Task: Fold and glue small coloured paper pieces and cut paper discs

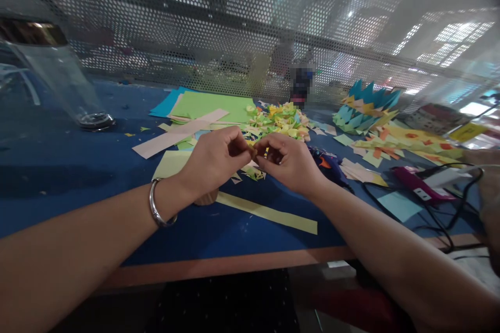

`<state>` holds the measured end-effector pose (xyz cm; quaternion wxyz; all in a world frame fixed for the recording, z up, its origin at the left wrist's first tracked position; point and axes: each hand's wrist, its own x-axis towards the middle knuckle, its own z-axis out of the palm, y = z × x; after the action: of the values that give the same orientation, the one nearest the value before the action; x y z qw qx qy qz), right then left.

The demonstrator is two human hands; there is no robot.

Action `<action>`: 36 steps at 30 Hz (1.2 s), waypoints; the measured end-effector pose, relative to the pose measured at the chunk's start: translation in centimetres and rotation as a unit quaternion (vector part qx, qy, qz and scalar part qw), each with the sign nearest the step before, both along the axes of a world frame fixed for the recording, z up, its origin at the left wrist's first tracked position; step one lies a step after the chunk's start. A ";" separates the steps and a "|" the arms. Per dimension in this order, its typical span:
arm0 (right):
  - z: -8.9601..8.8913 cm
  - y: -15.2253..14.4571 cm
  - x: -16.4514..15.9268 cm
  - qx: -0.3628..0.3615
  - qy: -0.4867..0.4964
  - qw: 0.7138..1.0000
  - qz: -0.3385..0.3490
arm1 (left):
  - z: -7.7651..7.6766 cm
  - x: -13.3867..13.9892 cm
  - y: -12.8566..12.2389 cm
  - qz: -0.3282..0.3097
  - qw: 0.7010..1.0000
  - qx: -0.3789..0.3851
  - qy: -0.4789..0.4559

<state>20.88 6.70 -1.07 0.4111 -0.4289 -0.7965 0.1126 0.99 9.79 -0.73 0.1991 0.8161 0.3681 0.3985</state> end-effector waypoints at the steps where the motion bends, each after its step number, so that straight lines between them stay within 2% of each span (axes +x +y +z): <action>1: 0.0 0.1 0.0 -0.003 0.000 1.000 0.003 | -0.1 0.0 0.2 0.002 1.000 -0.006 -0.003; 7: 0.0 0.2 0.0 0.020 0.003 1.000 0.006 | -0.1 0.1 0.5 0.007 0.998 -0.044 -0.032; 24: -0.1 0.0 0.1 0.027 0.010 0.999 -0.014 | 0.1 0.2 0.3 -0.009 0.998 -0.047 -0.032; 32: 0.0 -0.1 -0.2 0.039 0.016 0.999 -0.012 | 0.6 -0.1 -0.7 -0.011 0.999 0.024 0.030; 36: -0.1 0.1 -0.1 0.044 0.012 0.999 -0.009 | 0.7 -0.2 -0.9 -0.017 0.999 0.018 0.042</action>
<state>20.78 6.84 -1.18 0.4397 -0.4160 -0.7921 0.0791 0.83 8.89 -0.02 0.1752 0.8417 0.3549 0.3673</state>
